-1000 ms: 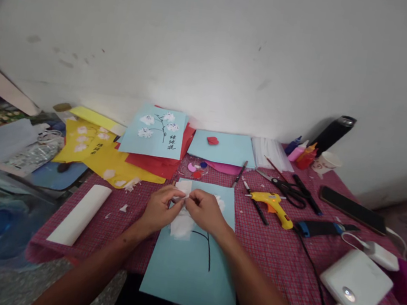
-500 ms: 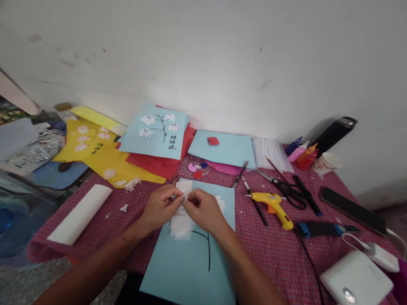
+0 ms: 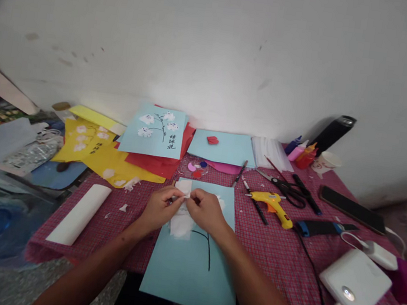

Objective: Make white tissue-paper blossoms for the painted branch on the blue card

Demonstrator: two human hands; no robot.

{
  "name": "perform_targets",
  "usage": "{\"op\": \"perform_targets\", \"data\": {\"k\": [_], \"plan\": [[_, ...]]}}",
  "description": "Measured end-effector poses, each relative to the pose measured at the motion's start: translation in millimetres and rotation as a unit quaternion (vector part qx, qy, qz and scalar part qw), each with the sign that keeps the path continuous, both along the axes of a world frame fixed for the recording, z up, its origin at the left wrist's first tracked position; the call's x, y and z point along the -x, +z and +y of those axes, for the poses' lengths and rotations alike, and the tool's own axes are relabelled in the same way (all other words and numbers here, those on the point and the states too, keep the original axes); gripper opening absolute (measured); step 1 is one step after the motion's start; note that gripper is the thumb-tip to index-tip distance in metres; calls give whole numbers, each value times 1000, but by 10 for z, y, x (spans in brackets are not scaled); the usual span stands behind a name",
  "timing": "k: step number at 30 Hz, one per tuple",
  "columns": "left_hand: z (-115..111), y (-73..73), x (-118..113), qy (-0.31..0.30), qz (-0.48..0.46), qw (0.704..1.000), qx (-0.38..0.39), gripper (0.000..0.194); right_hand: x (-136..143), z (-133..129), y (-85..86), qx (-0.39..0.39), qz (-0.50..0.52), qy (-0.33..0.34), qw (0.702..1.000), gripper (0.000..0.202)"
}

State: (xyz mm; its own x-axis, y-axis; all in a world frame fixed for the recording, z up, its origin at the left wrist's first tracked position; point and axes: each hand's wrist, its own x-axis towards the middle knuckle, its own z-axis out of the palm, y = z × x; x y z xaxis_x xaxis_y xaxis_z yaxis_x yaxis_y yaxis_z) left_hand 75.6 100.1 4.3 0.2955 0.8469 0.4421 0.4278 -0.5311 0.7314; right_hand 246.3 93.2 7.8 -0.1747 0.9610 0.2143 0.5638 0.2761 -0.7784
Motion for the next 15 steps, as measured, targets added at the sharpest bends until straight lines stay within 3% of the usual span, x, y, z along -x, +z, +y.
{"op": "perform_targets", "data": {"k": [9,15], "plan": [[-25,-34,-1,30,48,997,-60,11,34,-55,22,-57,-133,-45,988,12],[-19,-74,7,23,68,995,-70,14,34,-54,26,-65,-156,-45,985,11]]}}
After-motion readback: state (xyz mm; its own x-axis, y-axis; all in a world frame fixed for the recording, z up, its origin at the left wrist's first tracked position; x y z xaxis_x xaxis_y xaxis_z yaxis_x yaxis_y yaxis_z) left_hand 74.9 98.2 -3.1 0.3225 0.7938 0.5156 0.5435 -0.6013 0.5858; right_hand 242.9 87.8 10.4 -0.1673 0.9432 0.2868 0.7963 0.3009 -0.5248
